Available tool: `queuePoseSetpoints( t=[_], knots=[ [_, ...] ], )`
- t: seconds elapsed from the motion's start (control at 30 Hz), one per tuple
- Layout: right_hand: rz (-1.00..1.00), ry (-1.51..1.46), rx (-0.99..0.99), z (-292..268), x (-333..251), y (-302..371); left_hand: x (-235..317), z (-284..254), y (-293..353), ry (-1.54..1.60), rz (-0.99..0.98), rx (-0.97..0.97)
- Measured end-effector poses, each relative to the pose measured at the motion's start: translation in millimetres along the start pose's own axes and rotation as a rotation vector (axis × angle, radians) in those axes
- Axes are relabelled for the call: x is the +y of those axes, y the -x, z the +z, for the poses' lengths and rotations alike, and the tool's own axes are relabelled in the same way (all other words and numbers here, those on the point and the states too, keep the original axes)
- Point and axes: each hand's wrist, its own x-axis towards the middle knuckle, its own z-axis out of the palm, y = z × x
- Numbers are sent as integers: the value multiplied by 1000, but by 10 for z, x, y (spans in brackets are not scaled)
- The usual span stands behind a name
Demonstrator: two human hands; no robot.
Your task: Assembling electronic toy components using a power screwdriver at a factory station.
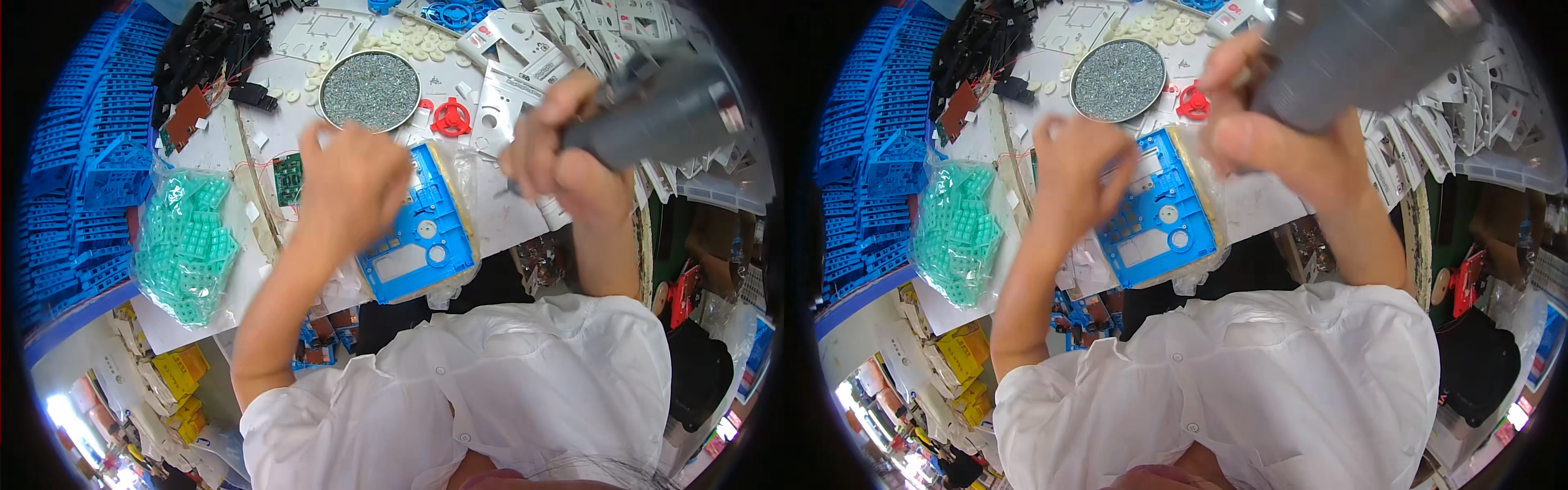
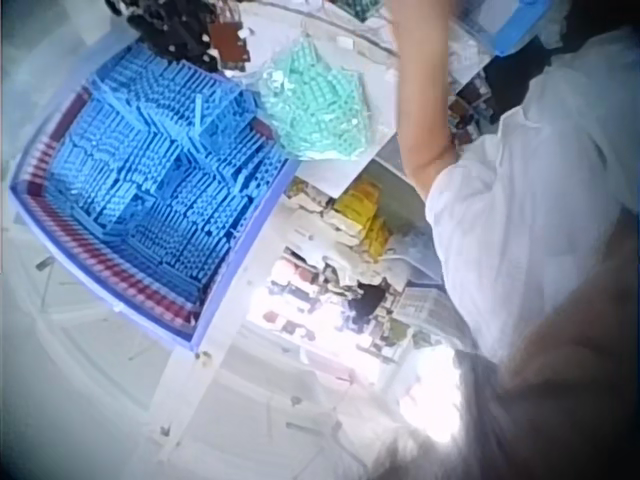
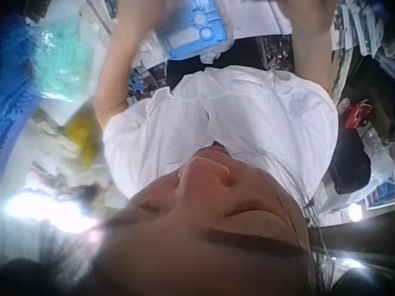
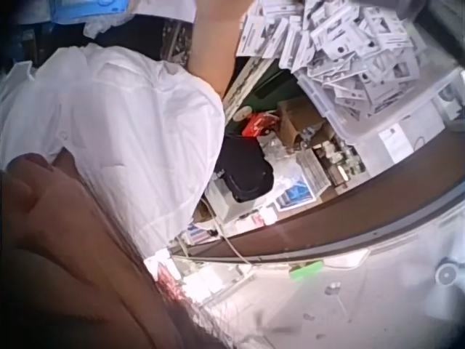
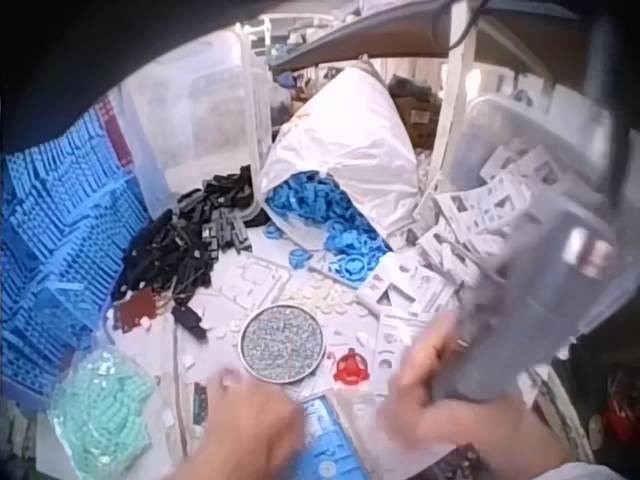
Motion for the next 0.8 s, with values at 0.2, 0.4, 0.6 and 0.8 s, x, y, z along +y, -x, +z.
queuePoseSetpoints(
  t=[0.2,0.4,0.6,0.8],
  knots=[
    [-26,-394,-71,419,46,331,698,75,674,485,-193,-38],
    [-1,-415,-114,530,63,355,802,92,749,568,-287,34],
    [-49,-358,-149,532,134,327,805,103,745,555,-265,74],
    [-48,-364,-116,499,140,320,698,28,586,400,-95,-17]
  ],
)
